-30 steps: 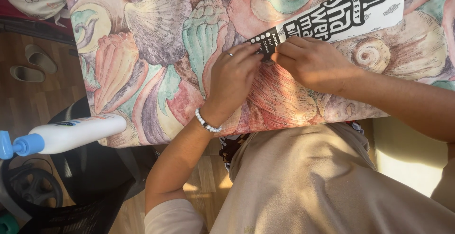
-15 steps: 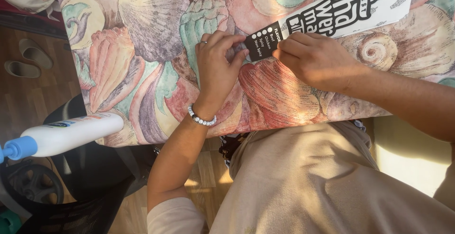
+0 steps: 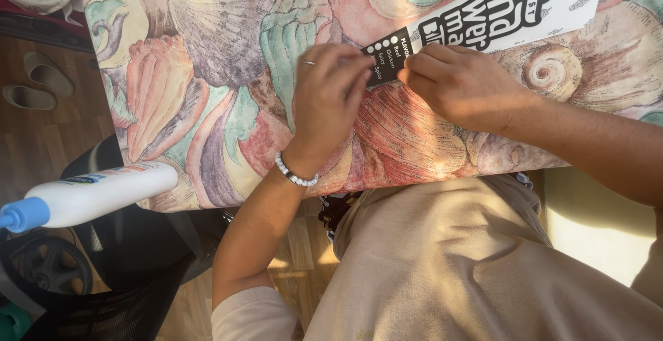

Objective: Peeling stickers from a backing sheet and organizing the sheets on a table.

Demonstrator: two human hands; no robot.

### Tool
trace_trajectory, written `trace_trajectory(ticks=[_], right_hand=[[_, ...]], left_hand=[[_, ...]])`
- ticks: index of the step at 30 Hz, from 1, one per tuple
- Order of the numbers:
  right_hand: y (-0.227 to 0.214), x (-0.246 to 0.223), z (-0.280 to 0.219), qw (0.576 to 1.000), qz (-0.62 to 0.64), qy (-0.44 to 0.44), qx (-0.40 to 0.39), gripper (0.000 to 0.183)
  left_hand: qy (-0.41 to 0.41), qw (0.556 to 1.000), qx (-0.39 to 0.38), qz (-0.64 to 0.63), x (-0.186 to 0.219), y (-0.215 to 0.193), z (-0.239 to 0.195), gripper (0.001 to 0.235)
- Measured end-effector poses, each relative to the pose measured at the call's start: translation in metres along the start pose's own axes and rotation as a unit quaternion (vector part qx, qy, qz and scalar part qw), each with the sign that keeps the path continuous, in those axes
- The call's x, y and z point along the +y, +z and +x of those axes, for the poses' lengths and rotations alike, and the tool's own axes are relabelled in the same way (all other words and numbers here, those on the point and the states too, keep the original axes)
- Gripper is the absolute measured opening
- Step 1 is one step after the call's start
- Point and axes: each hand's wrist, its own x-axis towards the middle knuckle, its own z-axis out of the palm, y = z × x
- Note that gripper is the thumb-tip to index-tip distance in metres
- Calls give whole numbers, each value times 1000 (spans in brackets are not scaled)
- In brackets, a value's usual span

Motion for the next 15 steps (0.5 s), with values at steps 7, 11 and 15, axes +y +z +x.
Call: trace_trajectory(ticks=[7, 11, 15], right_hand=[[-9, 7, -6, 999, -26, -6, -24, 8], [-15, 24, -26, 996, -75, -39, -6, 19], [-17, 33, -43, 994, -104, -22, -11, 15]], left_hand=[[49, 995, -83, 4, 2, 17, -8, 16], [73, 991, -92, 62, 10, 11, -3, 13], [63, 986, -116, 98, 9, 13, -6, 23]])
